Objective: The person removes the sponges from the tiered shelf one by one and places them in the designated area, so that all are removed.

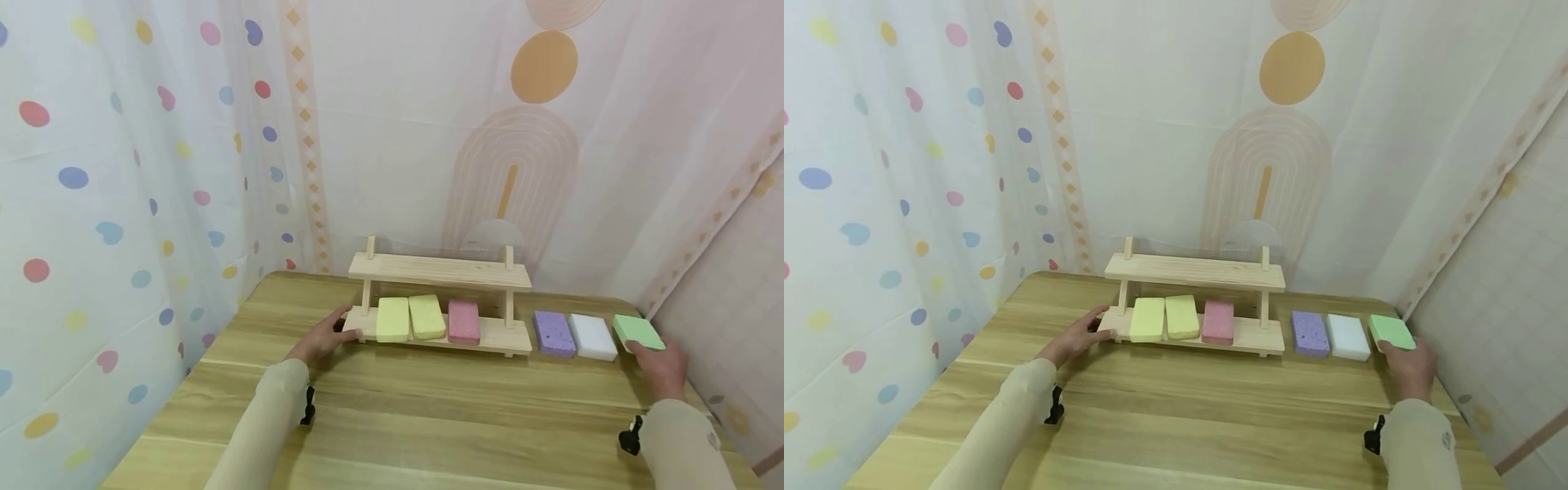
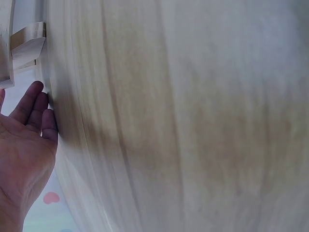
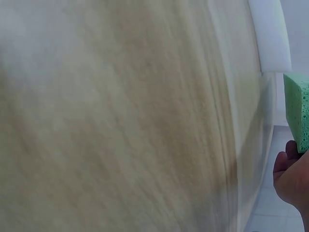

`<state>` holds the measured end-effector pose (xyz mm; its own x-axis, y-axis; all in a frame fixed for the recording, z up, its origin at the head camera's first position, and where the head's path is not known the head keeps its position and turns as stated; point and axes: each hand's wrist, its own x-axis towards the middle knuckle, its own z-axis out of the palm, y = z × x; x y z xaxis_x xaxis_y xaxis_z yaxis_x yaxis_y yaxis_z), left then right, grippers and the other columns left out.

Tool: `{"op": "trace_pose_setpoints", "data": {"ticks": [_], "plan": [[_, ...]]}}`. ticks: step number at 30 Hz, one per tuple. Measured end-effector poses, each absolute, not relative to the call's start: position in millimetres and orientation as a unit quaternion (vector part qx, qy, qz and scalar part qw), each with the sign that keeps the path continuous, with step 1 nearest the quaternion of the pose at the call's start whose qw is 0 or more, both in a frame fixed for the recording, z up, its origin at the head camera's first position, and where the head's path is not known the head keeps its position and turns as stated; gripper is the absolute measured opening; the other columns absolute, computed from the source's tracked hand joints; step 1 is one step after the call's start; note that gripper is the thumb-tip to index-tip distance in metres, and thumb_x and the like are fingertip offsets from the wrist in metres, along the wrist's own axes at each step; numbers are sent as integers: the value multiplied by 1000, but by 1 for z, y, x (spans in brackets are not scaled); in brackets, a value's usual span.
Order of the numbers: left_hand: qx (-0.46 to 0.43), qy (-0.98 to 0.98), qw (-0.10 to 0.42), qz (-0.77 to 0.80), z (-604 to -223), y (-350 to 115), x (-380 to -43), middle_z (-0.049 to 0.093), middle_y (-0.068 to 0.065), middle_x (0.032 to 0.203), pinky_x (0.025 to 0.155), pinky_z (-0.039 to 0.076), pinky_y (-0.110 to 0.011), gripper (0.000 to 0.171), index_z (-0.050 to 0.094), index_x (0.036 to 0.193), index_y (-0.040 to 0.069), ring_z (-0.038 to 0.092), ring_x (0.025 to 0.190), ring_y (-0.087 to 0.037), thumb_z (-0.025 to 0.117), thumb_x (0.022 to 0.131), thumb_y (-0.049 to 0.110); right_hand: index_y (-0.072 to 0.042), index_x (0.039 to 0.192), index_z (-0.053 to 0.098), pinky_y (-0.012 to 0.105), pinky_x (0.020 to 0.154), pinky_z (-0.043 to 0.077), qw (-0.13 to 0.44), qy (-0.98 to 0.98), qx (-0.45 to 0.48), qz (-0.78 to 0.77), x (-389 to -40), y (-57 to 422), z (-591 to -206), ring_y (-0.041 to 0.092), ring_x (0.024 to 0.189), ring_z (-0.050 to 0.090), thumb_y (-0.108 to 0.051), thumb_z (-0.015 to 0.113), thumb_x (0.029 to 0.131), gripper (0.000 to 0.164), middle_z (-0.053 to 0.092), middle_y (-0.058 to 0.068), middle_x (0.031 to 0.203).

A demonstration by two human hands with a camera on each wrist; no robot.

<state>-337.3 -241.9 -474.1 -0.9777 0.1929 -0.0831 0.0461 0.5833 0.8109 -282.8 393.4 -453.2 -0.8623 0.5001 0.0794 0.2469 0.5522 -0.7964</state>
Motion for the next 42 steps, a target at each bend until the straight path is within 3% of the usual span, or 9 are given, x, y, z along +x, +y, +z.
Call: {"op": "trace_pose_setpoints", "data": {"ticks": [14,20,30,37,42], "plan": [[62,885,84,453,-471,-241,-334,42,-26,147,111,26,-59,85,22,159,14,38,136,-43,67,94,45,25,141,22,59,107,28,85,-881,-213,413,-280,397,-461,56,127,32,-34,55,97,81,28,47,140],[59,882,80,460,-472,-241,-335,45,-25,145,111,27,-58,84,23,158,14,40,135,-41,69,94,43,28,134,27,60,104,31,102,-897,-202,380,-280,398,-464,59,122,36,-30,56,96,75,33,49,133],[59,881,81,462,-471,-241,-334,43,-25,146,111,28,-58,85,22,159,14,39,135,-42,68,94,44,26,143,13,61,110,22,60,-883,-225,407,-276,393,-455,60,134,21,-41,50,99,88,19,48,144],[60,881,82,462,-472,-241,-334,41,-26,147,111,27,-59,85,23,159,14,37,136,-42,68,94,44,22,146,10,61,112,19,76,-876,-233,415,-277,387,-447,59,136,16,-45,50,98,92,13,47,146],[62,883,75,459,-473,-241,-334,45,-25,144,111,28,-58,83,23,158,13,41,133,-39,68,94,42,25,141,20,62,108,26,106,-889,-219,389,-281,378,-443,61,129,27,-38,53,97,84,24,50,139]]}}
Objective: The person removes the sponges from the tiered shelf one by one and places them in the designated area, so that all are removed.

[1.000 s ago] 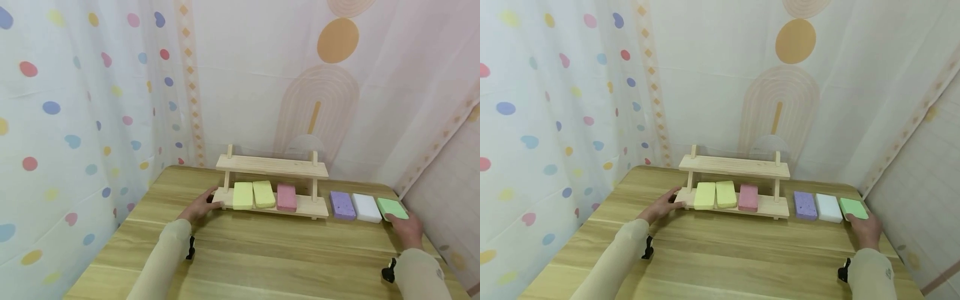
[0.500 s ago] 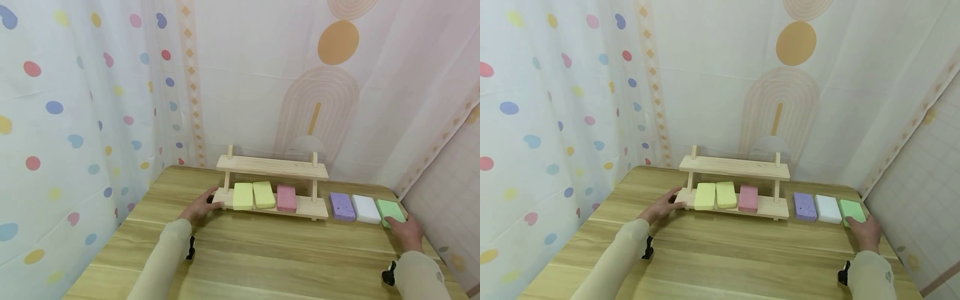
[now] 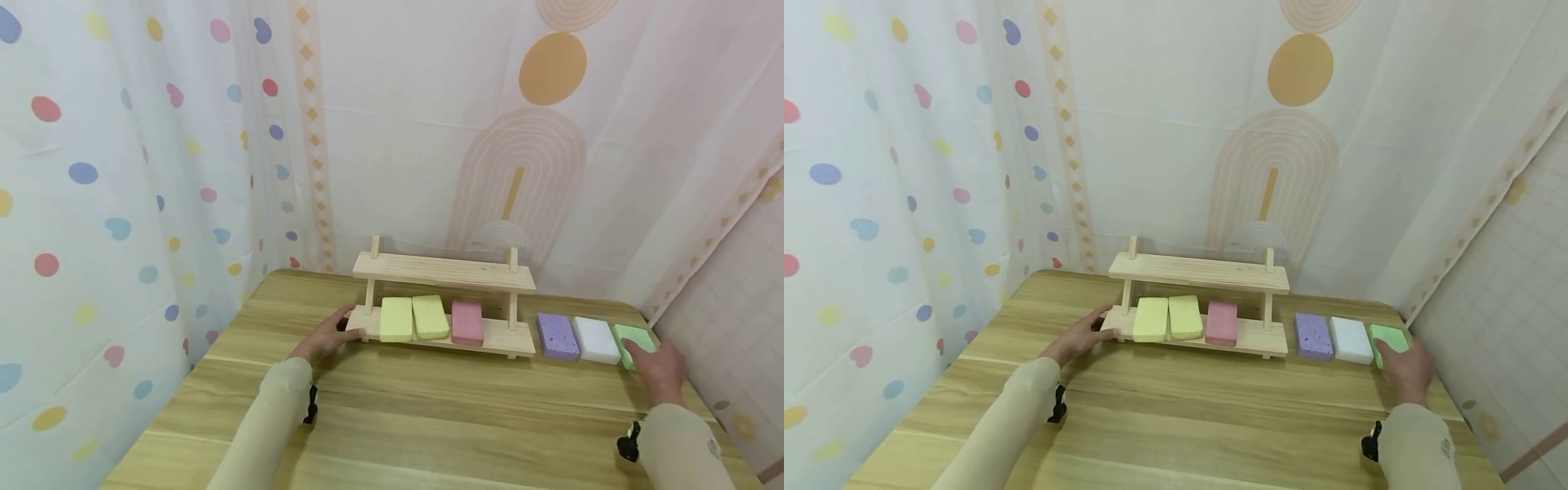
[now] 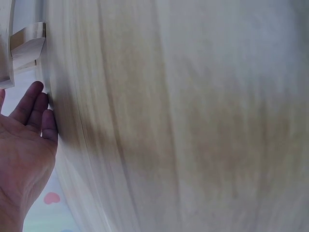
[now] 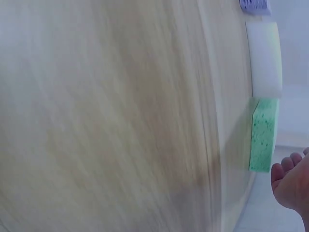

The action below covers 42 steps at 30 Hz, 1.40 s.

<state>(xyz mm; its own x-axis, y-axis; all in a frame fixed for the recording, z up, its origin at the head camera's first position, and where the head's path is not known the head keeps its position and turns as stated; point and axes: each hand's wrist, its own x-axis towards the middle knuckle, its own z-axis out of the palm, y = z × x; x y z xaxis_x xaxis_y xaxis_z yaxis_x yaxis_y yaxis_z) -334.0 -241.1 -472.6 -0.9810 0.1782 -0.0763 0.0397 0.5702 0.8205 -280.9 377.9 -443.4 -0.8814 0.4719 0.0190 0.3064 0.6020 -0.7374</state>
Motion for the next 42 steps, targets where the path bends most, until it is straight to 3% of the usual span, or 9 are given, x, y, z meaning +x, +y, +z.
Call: {"op": "trace_pose_setpoints", "data": {"ticks": [5,10,19,35,42], "plan": [[60,882,81,460,-473,-241,-333,43,-26,145,111,28,-58,83,22,159,12,40,134,-40,68,95,41,22,140,30,61,106,28,158,-890,-195,381,-283,362,-442,59,127,32,-30,55,97,72,33,47,136],[65,885,74,455,-471,-241,-333,43,-26,146,111,28,-58,83,23,158,12,39,135,-41,67,95,41,16,149,20,60,112,20,155,-879,-197,405,-287,348,-434,57,137,20,-35,55,98,80,24,44,146],[71,886,75,453,-470,-240,-334,40,-27,148,111,28,-58,84,22,158,12,37,137,-41,68,95,42,15,151,18,58,113,20,167,-865,-192,432,-292,332,-429,53,140,19,-33,55,99,79,24,40,150],[66,888,86,447,-471,-242,-335,30,-28,155,111,24,-61,89,20,160,17,27,142,-45,66,92,52,17,147,27,58,109,28,180,-864,-171,437,-290,290,-420,53,134,31,-29,60,97,76,33,41,143],[73,886,85,449,-471,-243,-334,32,-27,154,111,27,-59,91,20,159,12,29,142,-43,69,92,49,19,143,32,59,106,32,198,-854,-164,453,-285,264,-423,52,128,39,-26,61,96,71,39,42,138]]}}
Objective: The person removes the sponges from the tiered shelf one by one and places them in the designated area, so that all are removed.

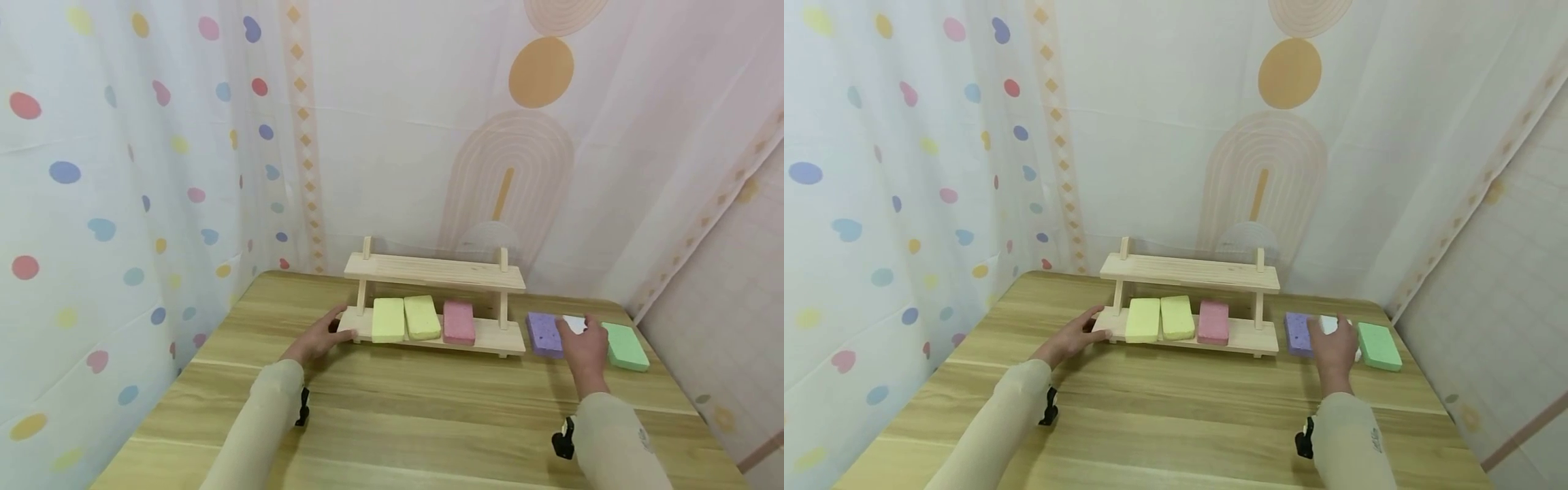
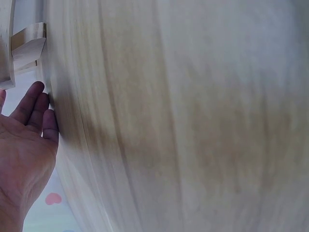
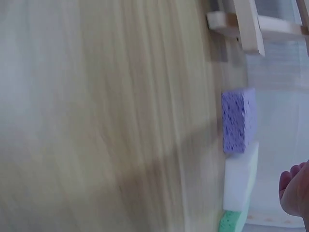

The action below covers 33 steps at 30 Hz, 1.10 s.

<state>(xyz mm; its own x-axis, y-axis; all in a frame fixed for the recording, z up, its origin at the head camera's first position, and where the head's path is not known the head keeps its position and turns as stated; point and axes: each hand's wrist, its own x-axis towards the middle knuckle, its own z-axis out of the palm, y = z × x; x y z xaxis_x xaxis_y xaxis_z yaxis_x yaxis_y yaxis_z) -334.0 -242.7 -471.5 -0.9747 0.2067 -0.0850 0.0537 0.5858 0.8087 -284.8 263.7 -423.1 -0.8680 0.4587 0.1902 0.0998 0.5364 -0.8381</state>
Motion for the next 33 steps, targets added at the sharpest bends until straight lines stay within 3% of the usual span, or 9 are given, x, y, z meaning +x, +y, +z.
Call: {"op": "trace_pose_setpoints", "data": {"ticks": [12,19,26,33], "plan": [[76,885,84,452,-474,-243,-335,34,-29,152,110,28,-59,89,19,159,10,31,140,-44,66,94,47,14,147,32,58,107,31,189,-846,-149,475,-284,227,-429,50,129,38,-28,59,97,71,38,38,140],[71,885,88,452,-474,-245,-334,34,-29,152,110,28,-60,89,18,159,11,31,140,-45,66,94,48,14,140,43,56,96,39,209,-840,-134,482,-284,198,-439,45,112,48,-27,64,95,64,49,36,126],[74,886,85,449,-474,-244,-335,29,-29,155,112,24,-60,90,18,159,12,26,143,-45,66,93,50,13,148,32,53,110,30,178,-832,-116,513,-285,172,-442,46,133,37,-31,65,96,75,38,32,146],[75,884,87,453,-472,-243,-335,31,-27,154,112,24,-59,90,18,159,12,27,142,-44,67,93,49,11,144,39,57,103,38,181,-836,-106,507,-285,152,-444,46,127,43,-32,67,93,72,42,32,142]]}}
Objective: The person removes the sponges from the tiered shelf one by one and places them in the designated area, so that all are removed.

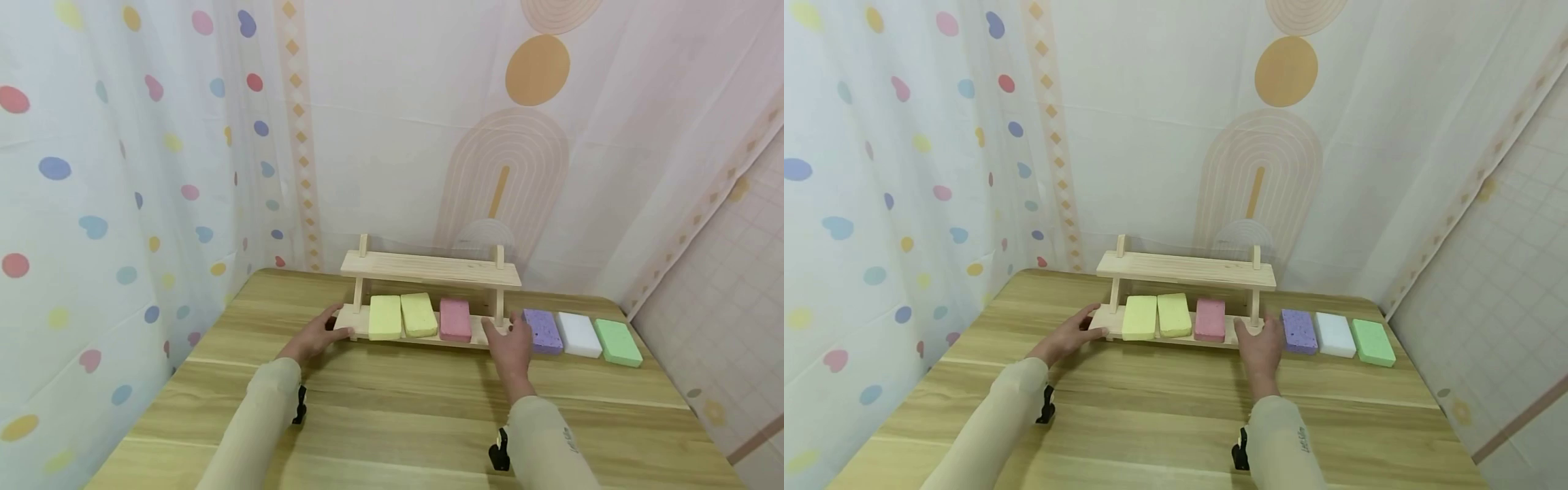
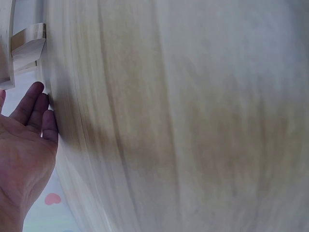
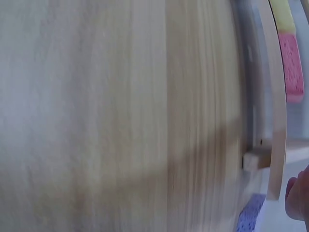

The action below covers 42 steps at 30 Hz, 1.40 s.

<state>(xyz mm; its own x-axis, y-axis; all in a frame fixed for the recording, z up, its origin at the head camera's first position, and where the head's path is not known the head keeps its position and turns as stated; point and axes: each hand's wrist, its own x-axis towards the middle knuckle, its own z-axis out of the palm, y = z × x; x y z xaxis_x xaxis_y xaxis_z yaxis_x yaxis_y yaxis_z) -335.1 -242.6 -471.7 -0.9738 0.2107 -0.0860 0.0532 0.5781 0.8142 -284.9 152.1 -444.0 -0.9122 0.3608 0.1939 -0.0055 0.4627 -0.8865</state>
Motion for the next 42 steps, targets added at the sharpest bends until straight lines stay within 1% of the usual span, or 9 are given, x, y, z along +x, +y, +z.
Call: {"op": "trace_pose_setpoints", "data": {"ticks": [2,6,12,16,21,25,33,38,42], "plan": [[76,883,86,455,-472,-243,-336,34,-27,153,112,25,-58,90,17,159,12,30,141,-43,66,94,48,12,143,40,56,102,38,183,-836,-102,507,-286,146,-445,46,125,44,-32,68,93,72,43,32,140],[78,884,85,454,-472,-244,-337,37,-28,150,112,26,-57,89,17,159,10,34,139,-42,66,95,46,11,145,38,56,102,38,182,-833,-100,512,-286,133,-447,44,125,44,-34,69,92,76,44,29,140],[77,884,86,453,-472,-245,-337,38,-27,150,111,27,-58,90,18,159,11,34,139,-42,67,94,47,8,147,37,54,101,38,175,-832,-102,517,-284,114,-453,42,124,44,-35,70,91,78,43,26,139],[78,884,84,453,-473,-245,-337,38,-28,149,110,28,-59,90,18,159,11,35,137,-43,67,93,48,9,147,37,54,102,38,172,-839,-104,506,-282,104,-454,43,122,45,-35,70,91,79,44,28,138],[78,884,86,452,-474,-244,-338,39,-28,148,110,29,-58,88,19,159,12,37,137,-43,67,94,46,11,143,42,56,101,38,171,-855,-110,477,-281,95,-457,46,121,46,-36,72,89,77,48,31,133],[76,881,88,458,-474,-244,-338,38,-28,149,111,27,-58,88,19,159,11,35,138,-43,67,94,45,11,140,46,57,101,37,180,-859,-114,465,-280,89,-460,49,121,46,-35,75,85,77,49,33,130],[78,880,87,461,-475,-244,-336,38,-28,150,112,26,-58,89,19,159,11,34,139,-42,68,94,45,6,137,51,55,92,40,190,-862,-125,453,-279,79,-462,46,114,46,-36,78,81,76,52,29,125],[75,882,87,456,-475,-244,-336,32,-27,154,113,23,-59,90,19,160,14,28,142,-42,67,93,49,4,138,50,54,90,39,190,-868,-136,438,-278,75,-461,44,114,45,-38,81,79,78,51,28,125],[76,883,86,455,-475,-245,-335,27,-27,157,113,22,-60,92,19,160,14,23,144,-43,67,92,52,4,137,50,55,90,39,185,-874,-144,426,-278,72,-461,44,114,44,-39,81,79,79,49,28,127]]}}
